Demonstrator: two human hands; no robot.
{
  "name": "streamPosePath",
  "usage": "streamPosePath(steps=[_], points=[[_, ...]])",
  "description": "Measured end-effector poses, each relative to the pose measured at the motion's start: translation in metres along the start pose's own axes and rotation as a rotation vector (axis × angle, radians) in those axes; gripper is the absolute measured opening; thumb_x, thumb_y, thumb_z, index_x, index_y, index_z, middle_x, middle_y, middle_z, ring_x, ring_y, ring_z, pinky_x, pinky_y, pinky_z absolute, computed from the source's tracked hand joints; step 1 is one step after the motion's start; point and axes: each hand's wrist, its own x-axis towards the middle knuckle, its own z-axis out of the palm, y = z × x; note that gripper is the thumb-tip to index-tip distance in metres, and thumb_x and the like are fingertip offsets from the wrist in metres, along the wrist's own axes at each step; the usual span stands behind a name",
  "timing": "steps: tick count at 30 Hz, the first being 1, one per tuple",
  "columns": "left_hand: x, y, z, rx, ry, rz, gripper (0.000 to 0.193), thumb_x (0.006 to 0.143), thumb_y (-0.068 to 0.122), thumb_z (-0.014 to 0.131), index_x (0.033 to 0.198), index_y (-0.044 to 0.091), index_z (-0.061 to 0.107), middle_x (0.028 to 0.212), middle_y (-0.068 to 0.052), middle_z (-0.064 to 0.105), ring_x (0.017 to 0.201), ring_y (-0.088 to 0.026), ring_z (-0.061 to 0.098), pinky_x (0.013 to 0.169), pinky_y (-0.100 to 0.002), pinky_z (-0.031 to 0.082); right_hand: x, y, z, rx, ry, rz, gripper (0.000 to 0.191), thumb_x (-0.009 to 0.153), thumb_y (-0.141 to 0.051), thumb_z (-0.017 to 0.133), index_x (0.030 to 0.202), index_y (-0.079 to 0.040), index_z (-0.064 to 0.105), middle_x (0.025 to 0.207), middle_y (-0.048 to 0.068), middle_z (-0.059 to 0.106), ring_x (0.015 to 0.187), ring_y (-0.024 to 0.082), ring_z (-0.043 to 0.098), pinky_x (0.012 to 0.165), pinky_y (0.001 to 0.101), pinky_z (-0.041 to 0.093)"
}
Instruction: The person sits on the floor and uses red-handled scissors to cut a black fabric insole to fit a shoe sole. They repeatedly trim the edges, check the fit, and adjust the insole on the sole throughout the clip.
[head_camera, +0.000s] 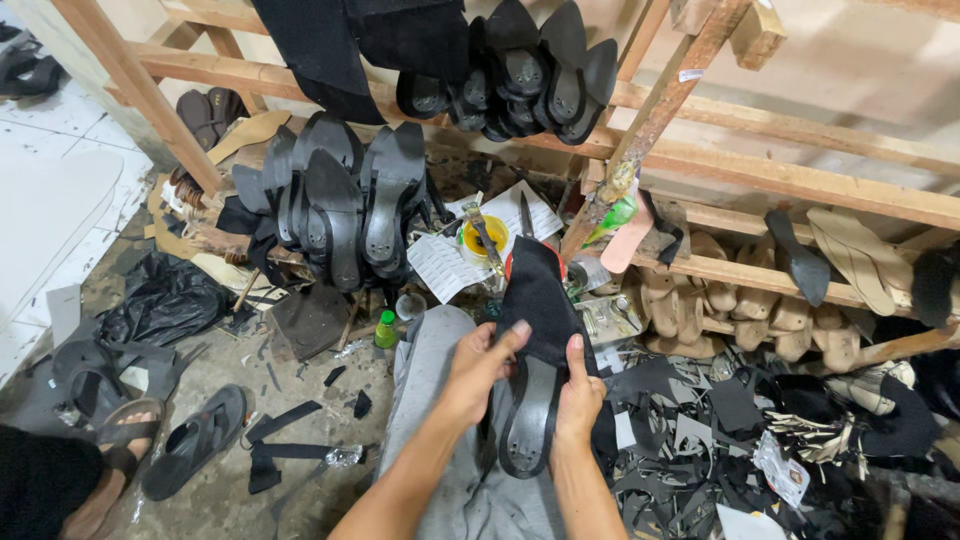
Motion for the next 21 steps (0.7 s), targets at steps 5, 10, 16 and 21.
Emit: streamPosePath(steps=[5, 10, 16, 21], points=[[0.005, -0.015, -0.006, 0.118, 0.049, 0.116, 0.017, 0.086, 0.015, 0.082, 0.082, 0.006, 0.068, 0.076, -0.002, 0.071, 0.060, -0.006, 0.059, 0.054, -0.022, 0.045, 0.011, 0.018, 0.001, 0.144, -0.048, -0.063, 0.069, 0.093, -0.048, 0.081, 0.054, -0.018, 0.032, 0.062, -0.005, 0.040, 0.056, 0.008, 0.033, 0.051, 0.0283, 0.030], [0.009, -0.027, -0.016, 0.132, 0.016, 0.083, 0.014, 0.086, 0.012, 0.079, 0.082, 0.005, 0.068, 0.079, -0.003, 0.073, 0.062, -0.007, 0.063, 0.054, -0.024, 0.049, -0.005, -0.008, 0.003, 0.435, -0.218, 0.239, 0.036, 0.085, -0.037, 0.072, 0.094, -0.002, 0.076, 0.094, 0.007, 0.077, 0.077, 0.015, 0.072, 0.074, 0.0306, 0.059], [0.012, -0.027, -0.019, 0.125, -0.088, 0.060, 0.025, 0.095, 0.021, 0.073, 0.079, 0.002, 0.068, 0.073, -0.007, 0.067, 0.062, -0.013, 0.065, 0.059, -0.029, 0.058, -0.017, -0.038, 0.003, 0.393, -0.201, 0.172, 0.050, 0.089, -0.036, 0.074, 0.110, 0.009, 0.073, 0.104, 0.015, 0.077, 0.082, 0.021, 0.073, 0.077, 0.0344, 0.059], [0.018, -0.016, -0.019, 0.169, -0.055, 0.004, 0.026, 0.094, 0.029, 0.067, 0.081, 0.006, 0.070, 0.079, 0.002, 0.067, 0.073, -0.009, 0.065, 0.066, -0.029, 0.058, -0.010, -0.032, 0.002, 0.356, -0.194, 0.185, 0.054, 0.089, -0.040, 0.073, 0.109, 0.010, 0.073, 0.104, 0.015, 0.077, 0.081, 0.020, 0.074, 0.076, 0.0333, 0.059]])
